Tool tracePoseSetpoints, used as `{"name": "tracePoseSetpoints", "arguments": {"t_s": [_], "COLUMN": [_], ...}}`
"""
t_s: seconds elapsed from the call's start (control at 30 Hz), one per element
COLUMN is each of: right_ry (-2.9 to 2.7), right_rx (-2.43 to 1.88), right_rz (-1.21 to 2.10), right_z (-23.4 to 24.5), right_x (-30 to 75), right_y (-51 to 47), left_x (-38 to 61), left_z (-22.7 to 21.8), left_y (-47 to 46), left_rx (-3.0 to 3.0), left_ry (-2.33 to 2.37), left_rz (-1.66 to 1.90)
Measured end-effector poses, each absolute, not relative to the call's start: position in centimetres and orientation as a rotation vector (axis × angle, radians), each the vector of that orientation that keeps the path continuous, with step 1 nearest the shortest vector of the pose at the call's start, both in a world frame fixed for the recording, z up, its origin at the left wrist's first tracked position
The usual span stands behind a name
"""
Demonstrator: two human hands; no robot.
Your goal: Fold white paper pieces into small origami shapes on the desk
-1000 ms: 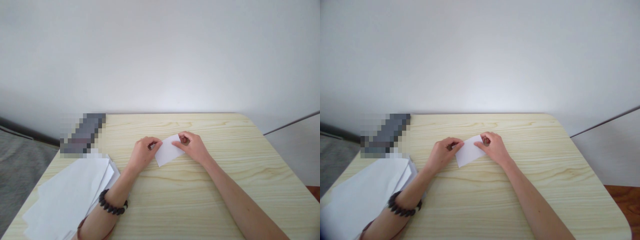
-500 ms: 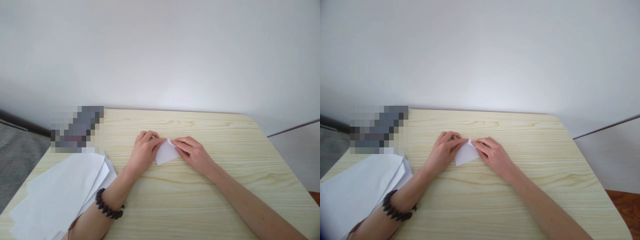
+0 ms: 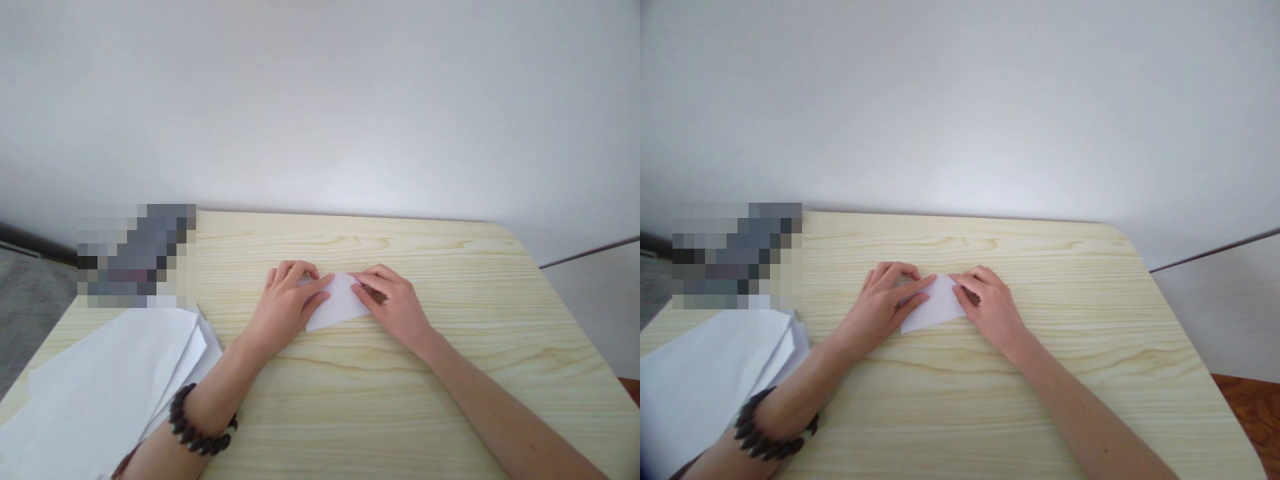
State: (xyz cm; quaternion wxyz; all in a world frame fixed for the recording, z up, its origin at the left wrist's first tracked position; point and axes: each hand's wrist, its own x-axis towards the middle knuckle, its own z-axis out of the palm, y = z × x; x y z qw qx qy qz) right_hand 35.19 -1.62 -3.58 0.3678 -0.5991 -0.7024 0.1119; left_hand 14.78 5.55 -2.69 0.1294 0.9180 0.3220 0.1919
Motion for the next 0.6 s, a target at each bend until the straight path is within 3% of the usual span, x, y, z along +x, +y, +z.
{"name": "tracePoseSetpoints", "arguments": {"t_s": [0.17, 0.6], "right_ry": [-2.051, -2.291], "right_rx": [-1.357, -1.357], "right_rz": [0.147, 0.083], "right_z": [-3.88, -3.4], "right_x": [35.7, 36.09], "right_y": [-2.3, -2.65], "left_x": [14.73, 14.56], "left_z": [-2.67, -2.74], "left_y": [5.51, 5.36], "left_rx": [2.657, 2.745], "left_ry": [0.948, 0.994], "left_rz": [0.572, 0.619]}}
